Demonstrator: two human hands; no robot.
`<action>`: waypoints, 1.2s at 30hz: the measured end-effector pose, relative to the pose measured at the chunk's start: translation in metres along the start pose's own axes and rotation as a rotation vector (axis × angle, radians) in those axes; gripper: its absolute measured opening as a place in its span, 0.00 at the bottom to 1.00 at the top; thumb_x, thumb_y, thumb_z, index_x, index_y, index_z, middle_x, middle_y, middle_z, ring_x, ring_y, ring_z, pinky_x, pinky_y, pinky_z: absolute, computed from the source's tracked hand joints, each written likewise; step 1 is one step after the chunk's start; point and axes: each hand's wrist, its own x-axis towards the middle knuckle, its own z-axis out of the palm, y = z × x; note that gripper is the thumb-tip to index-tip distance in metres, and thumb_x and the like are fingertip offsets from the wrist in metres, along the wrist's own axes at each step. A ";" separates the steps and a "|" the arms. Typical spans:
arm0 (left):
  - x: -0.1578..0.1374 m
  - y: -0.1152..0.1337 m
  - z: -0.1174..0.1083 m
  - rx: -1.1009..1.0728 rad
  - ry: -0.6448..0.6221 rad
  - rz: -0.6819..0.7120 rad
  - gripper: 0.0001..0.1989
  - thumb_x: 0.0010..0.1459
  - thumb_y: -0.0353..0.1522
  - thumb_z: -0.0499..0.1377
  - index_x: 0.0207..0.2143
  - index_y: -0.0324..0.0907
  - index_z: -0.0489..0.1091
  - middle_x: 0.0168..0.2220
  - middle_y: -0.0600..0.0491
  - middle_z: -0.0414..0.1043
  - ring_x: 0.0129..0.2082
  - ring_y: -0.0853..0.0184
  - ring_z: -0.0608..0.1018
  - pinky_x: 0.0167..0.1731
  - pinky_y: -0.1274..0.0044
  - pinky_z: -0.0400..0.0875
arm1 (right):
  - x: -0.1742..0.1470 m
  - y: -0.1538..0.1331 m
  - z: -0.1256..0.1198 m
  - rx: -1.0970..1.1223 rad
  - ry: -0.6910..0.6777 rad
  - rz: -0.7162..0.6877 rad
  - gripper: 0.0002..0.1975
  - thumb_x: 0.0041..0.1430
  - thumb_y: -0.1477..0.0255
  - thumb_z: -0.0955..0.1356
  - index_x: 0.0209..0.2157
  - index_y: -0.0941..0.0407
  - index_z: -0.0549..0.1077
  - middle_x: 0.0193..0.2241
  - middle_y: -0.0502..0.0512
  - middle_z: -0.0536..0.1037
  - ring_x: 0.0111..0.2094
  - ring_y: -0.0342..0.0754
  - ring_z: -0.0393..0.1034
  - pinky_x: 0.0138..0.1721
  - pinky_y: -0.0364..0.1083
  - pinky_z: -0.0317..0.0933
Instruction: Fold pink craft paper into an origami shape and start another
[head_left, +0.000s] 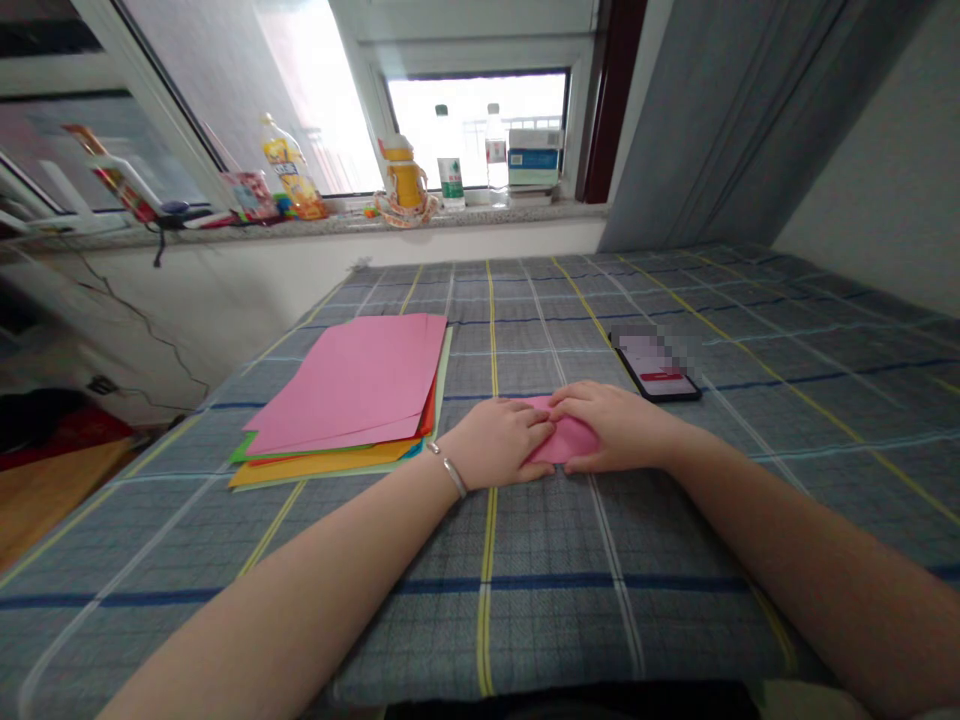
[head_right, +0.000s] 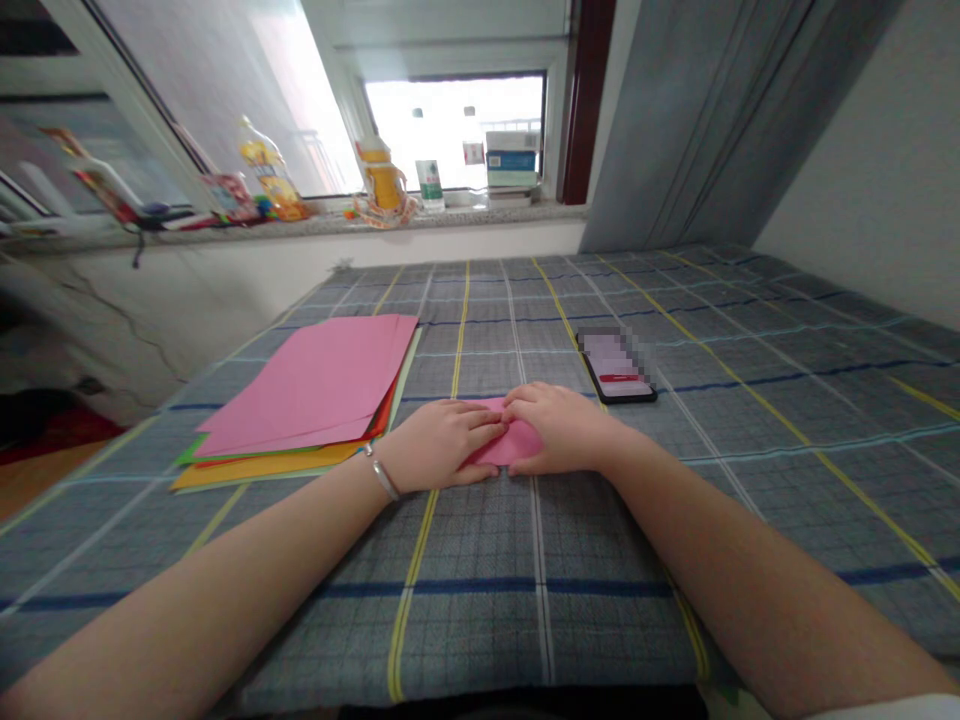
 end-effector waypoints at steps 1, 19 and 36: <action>0.000 0.001 -0.002 0.012 0.002 0.022 0.23 0.63 0.45 0.50 0.48 0.37 0.69 0.45 0.45 0.75 0.45 0.60 0.77 0.45 0.69 0.71 | 0.000 -0.003 -0.002 0.006 0.006 -0.011 0.23 0.47 0.59 0.71 0.44 0.55 0.74 0.46 0.59 0.75 0.47 0.54 0.68 0.49 0.53 0.62; -0.001 0.001 -0.002 0.136 0.228 -0.059 0.15 0.68 0.36 0.46 0.40 0.42 0.70 0.37 0.55 0.77 0.33 0.69 0.78 0.29 0.77 0.69 | 0.004 -0.014 0.003 0.034 0.263 0.055 0.05 0.55 0.74 0.63 0.28 0.54 0.69 0.28 0.50 0.74 0.31 0.45 0.68 0.34 0.43 0.57; -0.007 -0.023 -0.012 0.302 0.406 -0.048 0.09 0.65 0.34 0.52 0.37 0.44 0.71 0.35 0.54 0.77 0.38 0.66 0.72 0.33 0.76 0.64 | 0.002 -0.003 0.001 0.066 0.487 0.039 0.04 0.53 0.77 0.65 0.27 0.54 0.68 0.29 0.49 0.75 0.31 0.44 0.69 0.34 0.43 0.59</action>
